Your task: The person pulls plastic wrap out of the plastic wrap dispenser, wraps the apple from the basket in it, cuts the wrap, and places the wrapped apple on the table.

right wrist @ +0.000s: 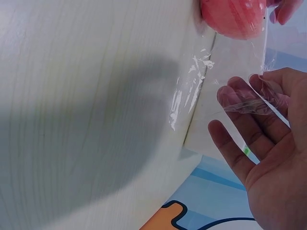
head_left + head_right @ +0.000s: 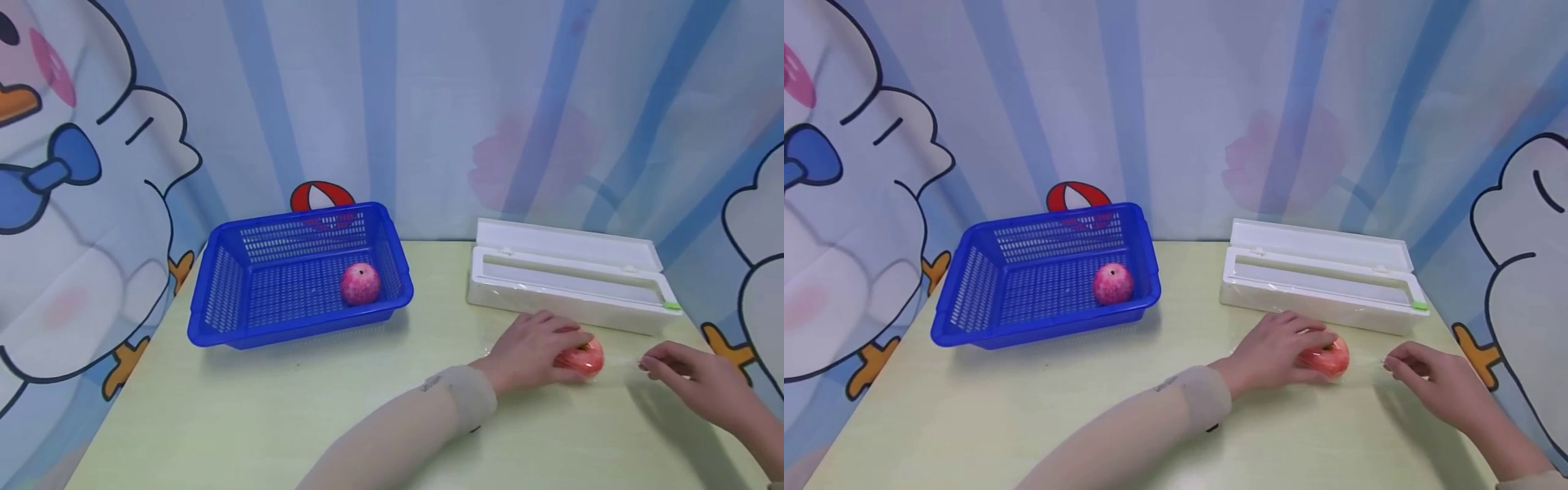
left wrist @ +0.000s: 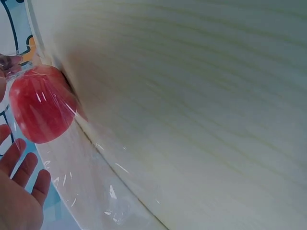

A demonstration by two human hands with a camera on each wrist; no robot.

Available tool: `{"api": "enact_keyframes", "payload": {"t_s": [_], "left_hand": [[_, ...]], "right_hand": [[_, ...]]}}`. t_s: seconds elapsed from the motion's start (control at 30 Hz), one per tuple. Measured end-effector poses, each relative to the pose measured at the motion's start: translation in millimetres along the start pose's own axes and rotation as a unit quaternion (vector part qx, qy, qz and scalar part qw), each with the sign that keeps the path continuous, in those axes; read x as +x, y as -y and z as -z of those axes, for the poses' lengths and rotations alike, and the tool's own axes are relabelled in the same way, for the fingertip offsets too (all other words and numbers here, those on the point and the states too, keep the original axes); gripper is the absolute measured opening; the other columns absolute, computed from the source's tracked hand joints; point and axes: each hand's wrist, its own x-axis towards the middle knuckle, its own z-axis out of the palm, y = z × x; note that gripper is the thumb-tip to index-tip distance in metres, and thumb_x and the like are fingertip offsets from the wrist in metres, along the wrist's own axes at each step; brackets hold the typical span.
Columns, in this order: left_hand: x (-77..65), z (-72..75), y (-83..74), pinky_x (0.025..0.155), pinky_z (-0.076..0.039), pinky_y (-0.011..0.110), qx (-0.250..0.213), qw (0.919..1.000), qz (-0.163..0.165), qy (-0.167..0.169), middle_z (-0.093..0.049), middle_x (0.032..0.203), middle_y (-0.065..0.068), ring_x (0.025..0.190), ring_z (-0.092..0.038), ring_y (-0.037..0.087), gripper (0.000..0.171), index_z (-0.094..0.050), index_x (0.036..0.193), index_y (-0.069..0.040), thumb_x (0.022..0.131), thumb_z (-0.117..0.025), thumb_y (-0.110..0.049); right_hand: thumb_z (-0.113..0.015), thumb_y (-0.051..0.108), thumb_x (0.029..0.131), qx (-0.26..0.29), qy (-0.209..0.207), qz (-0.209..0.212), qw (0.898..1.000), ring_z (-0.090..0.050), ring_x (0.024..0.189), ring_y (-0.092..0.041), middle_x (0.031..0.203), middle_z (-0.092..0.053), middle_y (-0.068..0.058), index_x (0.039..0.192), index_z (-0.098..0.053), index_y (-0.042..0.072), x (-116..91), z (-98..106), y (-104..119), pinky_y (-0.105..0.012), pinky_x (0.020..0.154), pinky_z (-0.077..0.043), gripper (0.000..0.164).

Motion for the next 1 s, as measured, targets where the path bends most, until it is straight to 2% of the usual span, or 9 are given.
{"api": "enact_keyframes", "payload": {"t_s": [0.23, 0.3, 0.43, 0.63, 0.8, 0.93, 1.0], "left_hand": [[3.2, -1.2, 0.1, 0.106, -0.036, 0.018, -0.036, 0.9990, 0.025, 0.001, -0.059, 0.144, -0.020, 0.137, -0.044, 0.002, 0.047, -0.064, 0.145, -0.040, 0.101, -0.068, -0.056], [4.4, -0.8, 0.4, 0.105, -0.037, 0.018, -0.047, 0.9982, 0.037, 0.003, -0.060, 0.143, -0.020, 0.136, -0.045, 0.001, 0.044, -0.066, 0.143, -0.040, 0.101, -0.070, -0.054], [7.5, -1.1, 1.0, 0.103, -0.039, 0.018, -0.067, 0.9963, 0.054, 0.008, -0.060, 0.142, -0.020, 0.134, -0.047, 0.001, 0.045, -0.066, 0.143, -0.039, 0.101, -0.071, -0.054], [9.6, -2.3, 3.8, 0.107, -0.038, 0.014, -0.090, 0.9946, 0.051, -0.006, -0.060, 0.140, -0.015, 0.131, -0.049, 0.001, 0.047, -0.069, 0.143, -0.032, 0.101, -0.070, -0.055], [9.6, -4.3, 5.8, 0.113, -0.034, 0.012, -0.120, 0.9915, 0.050, -0.005, -0.061, 0.144, -0.015, 0.135, -0.051, 0.000, 0.041, -0.072, 0.139, -0.032, 0.102, -0.072, -0.049], [10.9, -3.0, 6.7, 0.101, -0.039, 0.008, -0.161, 0.9851, 0.061, 0.005, -0.067, 0.132, -0.020, 0.117, -0.057, -0.006, 0.038, -0.072, 0.137, -0.032, 0.101, -0.075, -0.043], [11.7, -1.9, 7.6, 0.093, -0.040, 0.007, -0.183, 0.9804, 0.073, 0.010, -0.068, 0.125, -0.022, 0.107, -0.056, -0.007, 0.039, -0.071, 0.137, -0.032, 0.100, -0.077, -0.042]], "right_hand": [[-0.067, 0.007, 0.105, 0.003, -0.014, 0.003, 1.000, -0.075, 0.087, -0.034, 0.096, -0.077, -0.012, 0.104, -0.074, 0.000, -5.0, 1.6, 4.1, -0.040, 0.067, -0.064, 0.010], [-0.067, 0.006, 0.105, 0.008, -0.016, 0.004, 1.000, -0.074, 0.087, -0.034, 0.096, -0.076, -0.013, 0.103, -0.073, -0.001, -6.1, 2.4, 3.8, -0.040, 0.067, -0.064, 0.010], [-0.065, 0.007, 0.106, 0.011, -0.018, 0.002, 1.000, -0.074, 0.087, -0.034, 0.096, -0.076, -0.013, 0.103, -0.073, -0.001, -7.7, 3.3, 1.8, -0.034, 0.065, -0.062, 0.011], [-0.065, 0.005, 0.106, 0.016, -0.018, 0.000, 1.000, -0.074, 0.086, -0.034, 0.096, -0.077, -0.014, 0.104, -0.073, -0.003, -10.5, 6.4, -0.2, -0.026, 0.063, -0.060, 0.011], [-0.066, 0.006, 0.106, 0.015, -0.019, 0.004, 1.000, -0.074, 0.085, -0.032, 0.097, -0.077, -0.014, 0.103, -0.073, -0.001, -12.3, 7.6, -0.2, -0.021, 0.062, -0.056, 0.011], [-0.066, 0.007, 0.106, 0.017, -0.016, 0.001, 1.000, -0.074, 0.086, -0.032, 0.098, -0.077, -0.015, 0.104, -0.073, -0.001, -12.3, 8.3, 0.0, -0.020, 0.062, -0.056, 0.011], [-0.066, 0.007, 0.106, 0.017, -0.013, 0.001, 1.000, -0.074, 0.086, -0.033, 0.098, -0.077, -0.015, 0.104, -0.073, -0.001, -11.6, 8.1, 0.4, -0.021, 0.062, -0.057, 0.011]]}}
